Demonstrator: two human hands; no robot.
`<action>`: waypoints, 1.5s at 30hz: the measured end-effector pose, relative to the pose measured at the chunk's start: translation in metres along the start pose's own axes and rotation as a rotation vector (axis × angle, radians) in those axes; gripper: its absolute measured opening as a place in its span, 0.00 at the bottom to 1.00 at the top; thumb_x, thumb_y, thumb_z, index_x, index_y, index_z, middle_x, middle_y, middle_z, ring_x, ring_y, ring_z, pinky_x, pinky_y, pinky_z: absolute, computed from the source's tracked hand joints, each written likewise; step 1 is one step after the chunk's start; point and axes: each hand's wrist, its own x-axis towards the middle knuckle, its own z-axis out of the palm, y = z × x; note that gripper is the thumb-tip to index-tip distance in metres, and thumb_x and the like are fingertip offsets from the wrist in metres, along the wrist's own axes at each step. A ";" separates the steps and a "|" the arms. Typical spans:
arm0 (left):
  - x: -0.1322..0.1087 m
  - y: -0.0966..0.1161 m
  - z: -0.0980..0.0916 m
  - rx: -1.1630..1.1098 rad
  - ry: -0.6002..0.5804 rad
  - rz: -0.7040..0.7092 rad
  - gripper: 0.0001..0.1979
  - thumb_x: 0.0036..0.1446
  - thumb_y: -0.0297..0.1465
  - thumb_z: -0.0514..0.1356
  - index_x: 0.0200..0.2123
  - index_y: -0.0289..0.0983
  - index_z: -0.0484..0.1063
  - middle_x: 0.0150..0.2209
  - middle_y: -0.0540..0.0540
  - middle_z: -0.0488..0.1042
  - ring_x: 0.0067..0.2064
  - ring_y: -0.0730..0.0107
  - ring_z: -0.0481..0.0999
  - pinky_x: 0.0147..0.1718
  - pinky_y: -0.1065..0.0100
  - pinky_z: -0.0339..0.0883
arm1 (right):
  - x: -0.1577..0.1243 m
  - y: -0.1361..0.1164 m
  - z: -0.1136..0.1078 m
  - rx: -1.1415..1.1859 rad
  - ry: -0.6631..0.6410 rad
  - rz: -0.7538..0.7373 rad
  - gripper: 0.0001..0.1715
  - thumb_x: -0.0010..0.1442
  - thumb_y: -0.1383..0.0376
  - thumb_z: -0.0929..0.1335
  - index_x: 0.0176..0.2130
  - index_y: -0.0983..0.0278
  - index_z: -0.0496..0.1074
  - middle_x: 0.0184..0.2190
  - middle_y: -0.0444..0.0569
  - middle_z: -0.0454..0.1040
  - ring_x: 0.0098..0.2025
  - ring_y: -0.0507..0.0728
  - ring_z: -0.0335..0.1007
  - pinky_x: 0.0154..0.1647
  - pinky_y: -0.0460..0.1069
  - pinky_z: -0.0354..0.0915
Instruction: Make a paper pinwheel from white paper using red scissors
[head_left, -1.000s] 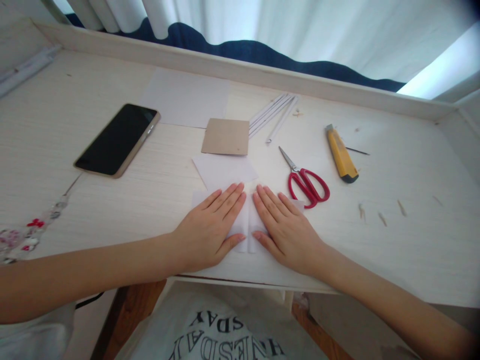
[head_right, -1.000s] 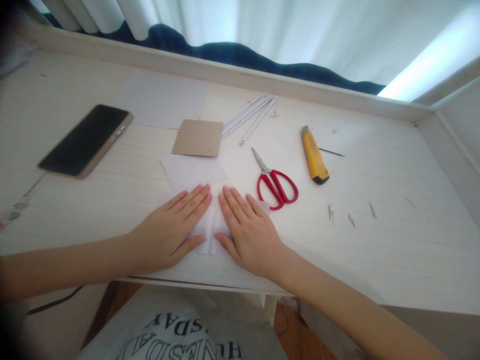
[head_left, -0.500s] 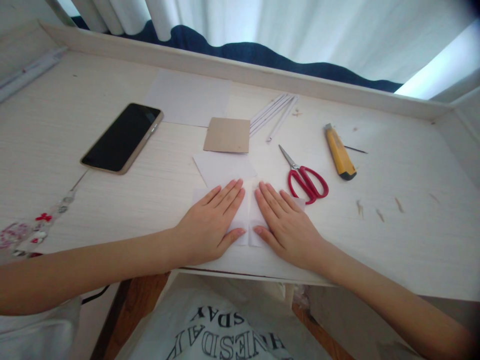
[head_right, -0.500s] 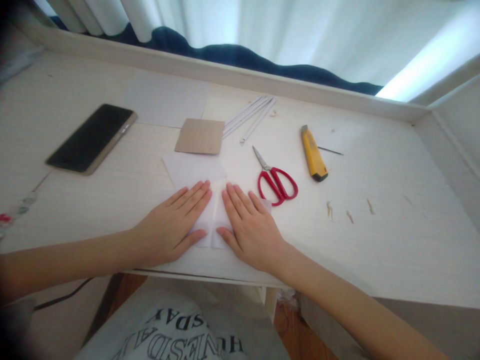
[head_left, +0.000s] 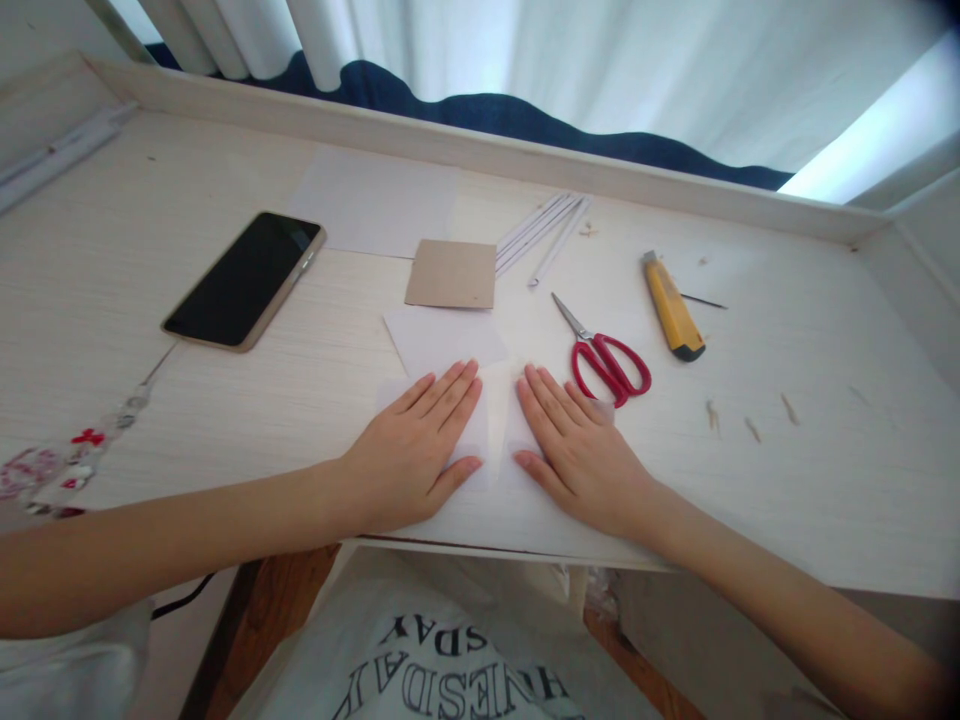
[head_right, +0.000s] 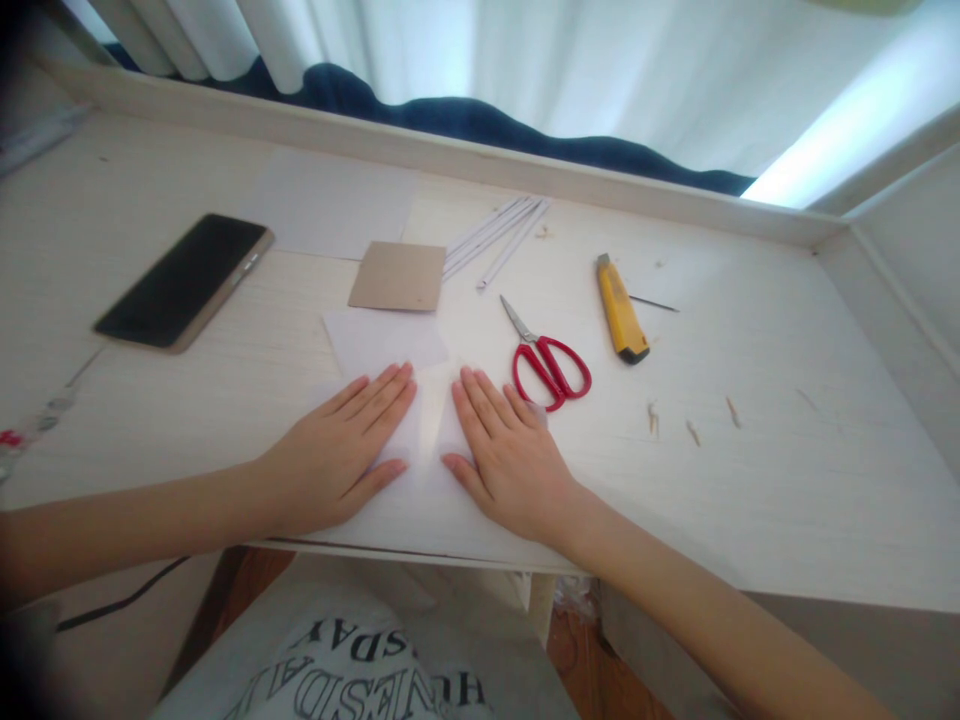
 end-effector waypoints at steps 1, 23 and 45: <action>-0.002 -0.001 0.000 0.002 -0.002 -0.001 0.30 0.58 0.39 0.42 0.58 0.23 0.44 0.61 0.33 0.39 0.62 0.59 0.36 0.58 0.59 0.38 | -0.001 0.002 0.000 -0.002 0.002 0.005 0.36 0.60 0.55 0.52 0.59 0.76 0.41 0.61 0.61 0.39 0.62 0.60 0.30 0.59 0.58 0.40; -0.020 -0.035 -0.016 -0.088 -0.002 0.105 0.36 0.56 0.45 0.45 0.60 0.31 0.34 0.62 0.37 0.34 0.62 0.57 0.34 0.57 0.58 0.35 | 0.081 0.025 -0.028 -0.109 0.248 -0.252 0.21 0.60 0.59 0.58 0.49 0.65 0.65 0.51 0.53 0.66 0.51 0.59 0.60 0.50 0.56 0.59; 0.011 -0.064 -0.057 -0.467 0.307 -0.147 0.26 0.58 0.39 0.46 0.56 0.30 0.48 0.58 0.37 0.55 0.58 0.63 0.54 0.56 0.60 0.47 | 0.043 0.030 -0.044 0.732 0.698 0.263 0.06 0.55 0.64 0.63 0.34 0.63 0.68 0.26 0.45 0.73 0.27 0.53 0.69 0.25 0.46 0.65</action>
